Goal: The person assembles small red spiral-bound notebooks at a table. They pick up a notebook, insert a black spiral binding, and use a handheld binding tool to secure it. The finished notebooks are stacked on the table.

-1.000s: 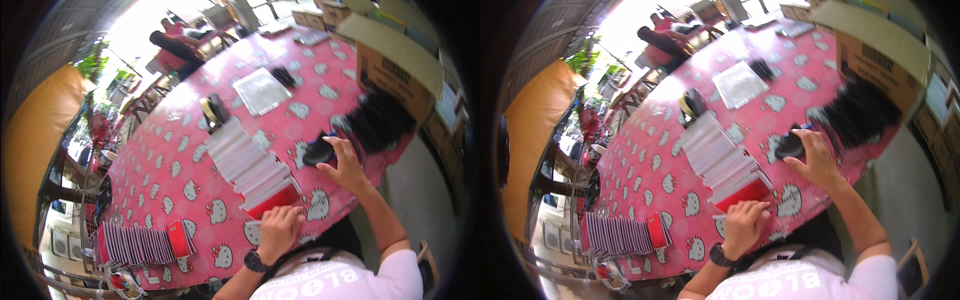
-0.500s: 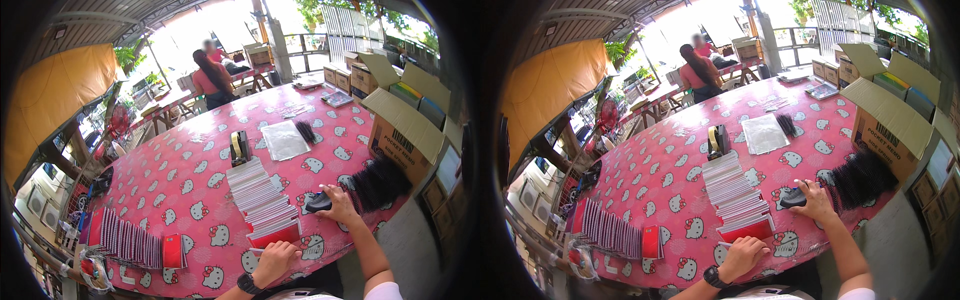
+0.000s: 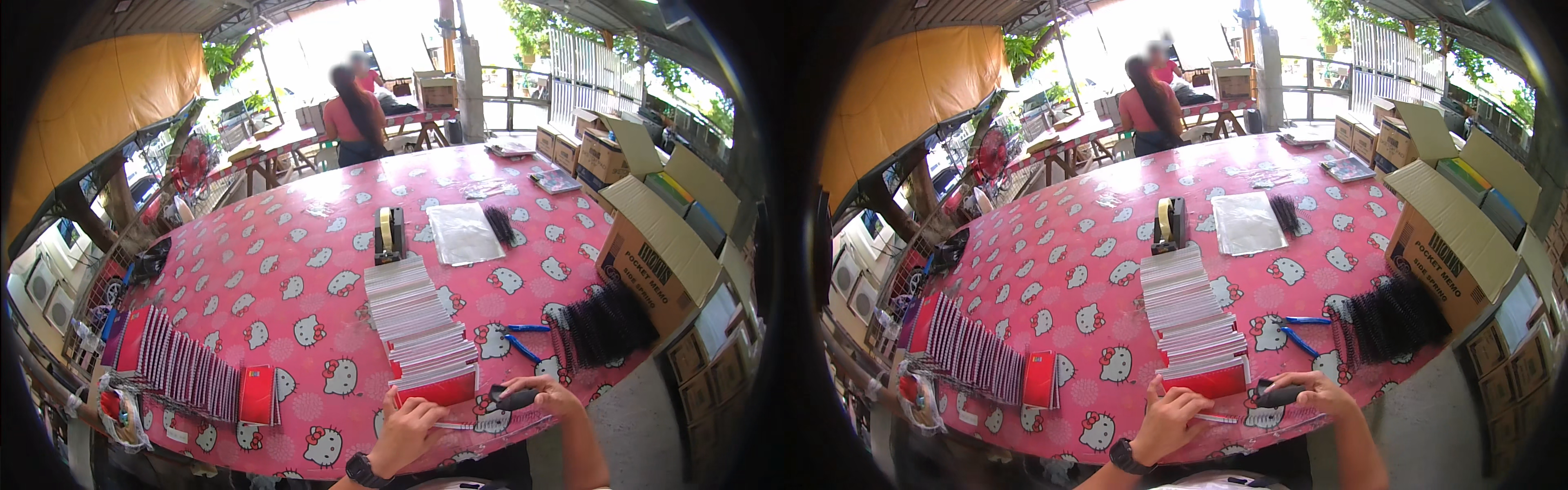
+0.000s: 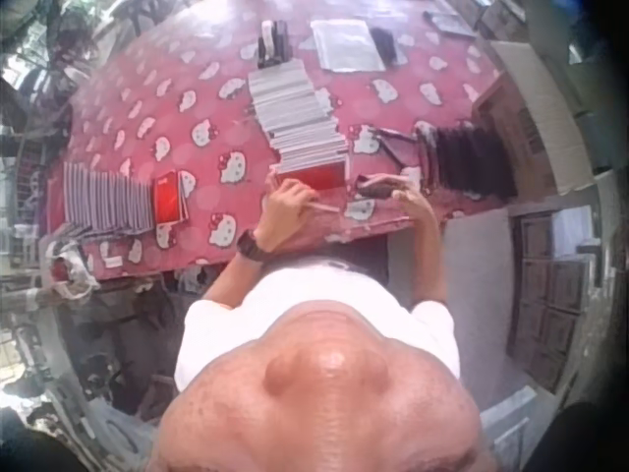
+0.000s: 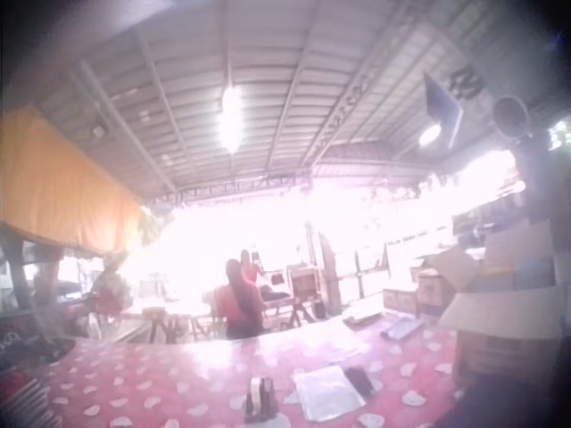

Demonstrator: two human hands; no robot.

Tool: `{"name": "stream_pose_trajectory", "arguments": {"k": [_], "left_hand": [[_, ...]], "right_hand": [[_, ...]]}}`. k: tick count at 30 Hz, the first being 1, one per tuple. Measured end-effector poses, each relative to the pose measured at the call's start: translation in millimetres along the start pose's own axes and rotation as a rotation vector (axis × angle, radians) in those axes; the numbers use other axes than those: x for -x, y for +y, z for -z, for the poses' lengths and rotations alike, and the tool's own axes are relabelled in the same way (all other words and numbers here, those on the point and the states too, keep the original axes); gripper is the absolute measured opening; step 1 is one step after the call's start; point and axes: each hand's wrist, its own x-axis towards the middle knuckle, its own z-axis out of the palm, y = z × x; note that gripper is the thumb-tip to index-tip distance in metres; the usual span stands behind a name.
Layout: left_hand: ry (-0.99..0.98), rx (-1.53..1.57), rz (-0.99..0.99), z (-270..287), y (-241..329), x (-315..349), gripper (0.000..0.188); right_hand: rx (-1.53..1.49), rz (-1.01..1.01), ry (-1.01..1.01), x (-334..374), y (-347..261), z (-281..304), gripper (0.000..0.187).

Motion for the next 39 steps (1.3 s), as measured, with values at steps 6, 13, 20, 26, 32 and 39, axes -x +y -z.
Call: {"name": "stream_pose_trajectory", "arguments": {"k": [6,13,20,26,32,39], "left_hand": [[-0.177,0.078,-0.06,3.8,-5.5,19.3,0.01],[-0.192,0.035,-0.033,8.0,2.0,20.2,0.009],[-0.203,0.014,0.084,10.8,5.9,26.1,0.013],[-0.128,0.063,0.228,16.7,-4.2,40.2,0.02],[-0.12,0.196,0.204,12.4,-8.0,43.3,0.025],[-0.033,0.238,0.265,26.7,-21.6,44.6,0.026]], "right_hand": [[0.111,-0.26,-0.239,-10.7,2.3,-38.7,0.075],[0.02,-0.312,-0.122,-9.6,2.0,-48.0,0.048],[0.012,-0.154,-0.178,-12.7,3.1,-52.0,0.043],[-0.028,0.016,-0.246,-17.6,9.3,-60.8,0.046],[-0.046,-0.06,-0.242,-28.7,-2.3,-65.3,0.042],[-0.164,0.068,-0.238,-33.3,0.3,-68.3,0.047]]}}
